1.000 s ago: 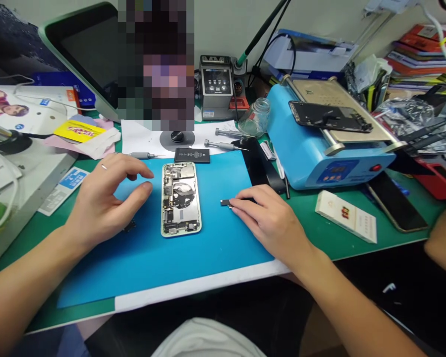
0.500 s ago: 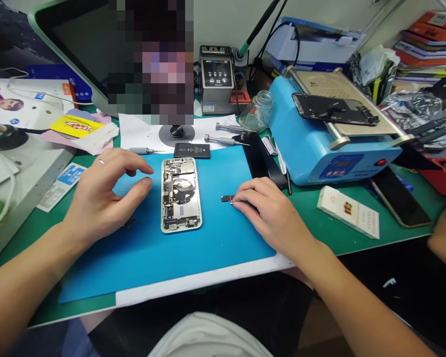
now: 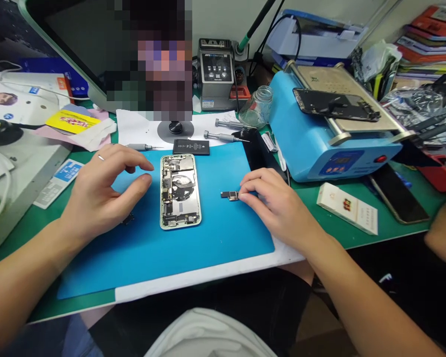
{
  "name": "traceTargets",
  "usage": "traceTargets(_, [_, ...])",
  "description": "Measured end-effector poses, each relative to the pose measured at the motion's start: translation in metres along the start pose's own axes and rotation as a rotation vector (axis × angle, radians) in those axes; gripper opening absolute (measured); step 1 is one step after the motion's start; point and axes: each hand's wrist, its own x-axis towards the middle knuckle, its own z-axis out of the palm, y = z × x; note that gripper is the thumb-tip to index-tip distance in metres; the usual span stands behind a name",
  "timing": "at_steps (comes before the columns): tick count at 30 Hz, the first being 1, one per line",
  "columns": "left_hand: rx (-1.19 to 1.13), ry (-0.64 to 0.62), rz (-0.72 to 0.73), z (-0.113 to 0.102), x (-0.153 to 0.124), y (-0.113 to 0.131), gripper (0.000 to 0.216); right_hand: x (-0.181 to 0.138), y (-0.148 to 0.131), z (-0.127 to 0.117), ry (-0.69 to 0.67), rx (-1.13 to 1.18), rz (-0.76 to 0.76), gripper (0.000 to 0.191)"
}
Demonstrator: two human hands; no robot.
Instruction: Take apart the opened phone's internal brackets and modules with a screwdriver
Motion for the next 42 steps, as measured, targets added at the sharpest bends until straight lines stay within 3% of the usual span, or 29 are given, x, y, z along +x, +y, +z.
traceTargets(4, [0.002,-0.011,-0.003,0.0,0.0,0.0,0.009,-0.005,-0.003,-0.005,0.051,0.053,0.082,0.007])
traceTargets(15, [0.0,-0.018,-0.04,0.0,0.0,0.001,0.01,-0.005,-0.022,0.015,-0.009,-0.077,-0.154,0.012])
traceTargets(25, [-0.001,-0.024,-0.047,0.0,0.001,0.001,0.009,-0.013,-0.009,0.004,0.036,-0.082,-0.035,0.019])
traceTargets(35, [-0.001,-0.018,-0.012,0.0,-0.001,0.001,0.008,-0.016,-0.016,0.006,0.039,-0.03,0.01,0.009])
traceTargets(42, [0.01,-0.05,-0.035,0.0,-0.001,0.004,0.011,-0.012,-0.007,0.006,0.046,-0.135,-0.081,0.02])
